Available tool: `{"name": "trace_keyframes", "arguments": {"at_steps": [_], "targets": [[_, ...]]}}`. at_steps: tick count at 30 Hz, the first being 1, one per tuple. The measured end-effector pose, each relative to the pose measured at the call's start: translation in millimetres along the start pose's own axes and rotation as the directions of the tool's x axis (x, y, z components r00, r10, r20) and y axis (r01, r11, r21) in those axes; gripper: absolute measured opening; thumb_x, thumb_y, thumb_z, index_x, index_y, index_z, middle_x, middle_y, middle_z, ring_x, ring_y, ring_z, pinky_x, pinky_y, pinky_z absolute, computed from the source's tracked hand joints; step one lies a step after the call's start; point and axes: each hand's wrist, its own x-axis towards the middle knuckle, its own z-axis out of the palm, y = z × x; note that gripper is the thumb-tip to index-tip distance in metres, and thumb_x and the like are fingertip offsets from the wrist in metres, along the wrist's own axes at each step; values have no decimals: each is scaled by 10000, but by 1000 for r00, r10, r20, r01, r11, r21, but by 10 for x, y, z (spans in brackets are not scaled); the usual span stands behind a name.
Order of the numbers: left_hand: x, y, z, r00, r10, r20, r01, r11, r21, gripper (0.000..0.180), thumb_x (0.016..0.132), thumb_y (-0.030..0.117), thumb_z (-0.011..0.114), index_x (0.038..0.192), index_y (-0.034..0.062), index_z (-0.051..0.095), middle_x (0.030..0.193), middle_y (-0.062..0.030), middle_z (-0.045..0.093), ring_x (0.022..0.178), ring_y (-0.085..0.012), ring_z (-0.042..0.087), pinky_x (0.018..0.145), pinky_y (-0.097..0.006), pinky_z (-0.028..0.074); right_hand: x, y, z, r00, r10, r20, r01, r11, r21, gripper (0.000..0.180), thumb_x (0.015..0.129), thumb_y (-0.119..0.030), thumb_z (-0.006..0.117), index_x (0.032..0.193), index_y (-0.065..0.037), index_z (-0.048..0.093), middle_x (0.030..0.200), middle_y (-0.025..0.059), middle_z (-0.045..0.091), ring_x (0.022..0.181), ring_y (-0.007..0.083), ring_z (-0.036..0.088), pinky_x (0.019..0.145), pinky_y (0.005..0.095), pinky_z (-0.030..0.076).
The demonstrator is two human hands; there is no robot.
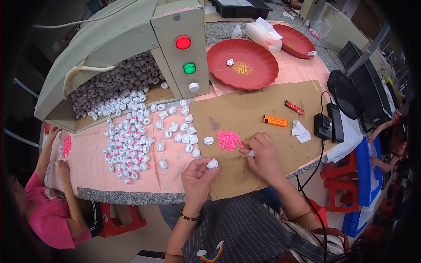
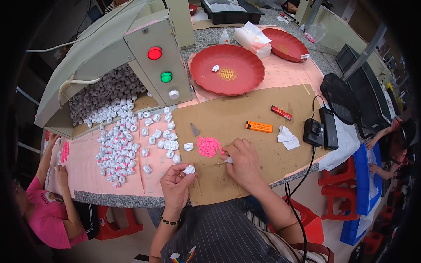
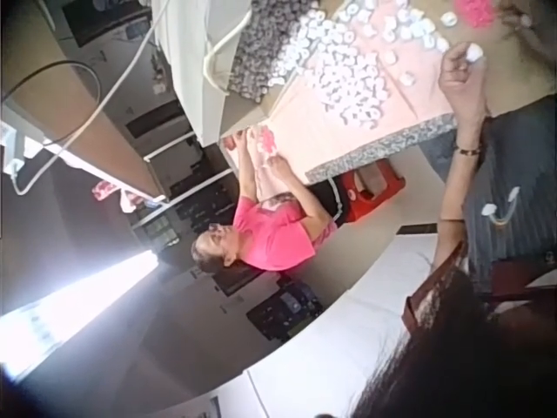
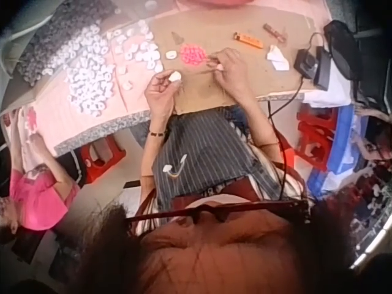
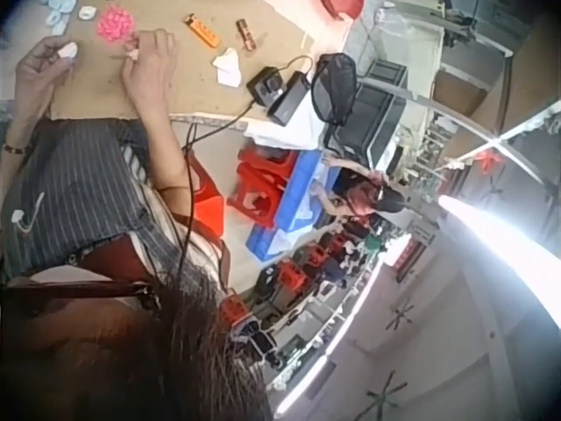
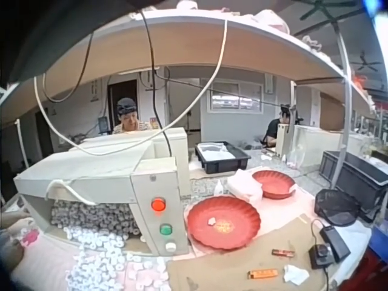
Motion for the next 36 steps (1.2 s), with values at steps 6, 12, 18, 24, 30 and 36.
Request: {"name": "trace_keyframes", "arguments": {"at_steps": [6, 12, 18, 24, 30, 36], "targets": [[-61, 30, -18, 998, -65, 20, 65, 998, -6, 274, 811, -98, 634, 1076, -70, 572, 939, -114, 663, 807, -131, 645, 720, -229, 533, -5, -71, 47, 996, -80, 32, 79, 997, 23, 137, 694, -7, 688, 768, -33, 576, 818, 98, 555, 746, 290, 523, 676, 387, 420], [-99, 33, 15, 994, -105, 41, 104, 994, 20, 271, 819, -90, 631, 1084, -70, 572, 945, -120, 663, 835, -147, 655, 752, -244, 537, -110, -236, -19, 935, 257, 247, -354, 746, 564, 68, 770, 39, 651, 808, 1, 609, 796, 57, 594, 705, 139, 558, 627, 265, 421], [-97, 14, 52, 990, -105, 96, 102, 994, 32, 278, 821, -110, 614, 1092, -85, 558, 983, -147, 648, 856, -180, 658, 760, -264, 554, -103, -389, -57, 931, 178, 317, -362, 553, 750, 53, 811, 35, 635, 859, 22, 617, 770, 42, 612, 704, 99, 571, 643, 233, 452], [-104, 2, 74, 991, -82, 110, 72, 993, 89, 278, 820, -108, 620, 1090, -79, 562, 970, -142, 652, 856, -152, 650, 759, -246, 545, -132, -415, -33, 867, 238, 438, -498, 367, 786, 63, 834, 36, 632, 891, 14, 616, 811, 22, 638, 744, 56, 567, 657, 189, 457], [-124, -13, 94, 988, -59, 145, 43, 993, 110, 280, 820, -109, 621, 1092, -74, 564, 956, -128, 659, 848, -138, 647, 777, -229, 532, -184, -443, 45, 834, 324, 447, -545, 360, 757, 48, 824, 8, 663, 867, 2, 641, 807, 2, 626, 731, 36, 528, 640, 194, 423], [-119, -52, 6, 980, -32, 197, 12, 995, 101, 266, 823, -107, 613, 1084, -78, 575, 972, -138, 651, 856, -152, 647, 793, -250, 536, -276, -414, 134, 940, 194, 282, -342, 490, 802, 77, 808, 32, 662, 885, 25, 668, 811, 66, 629, 721, 96, 563, 640, 208, 427]]}}
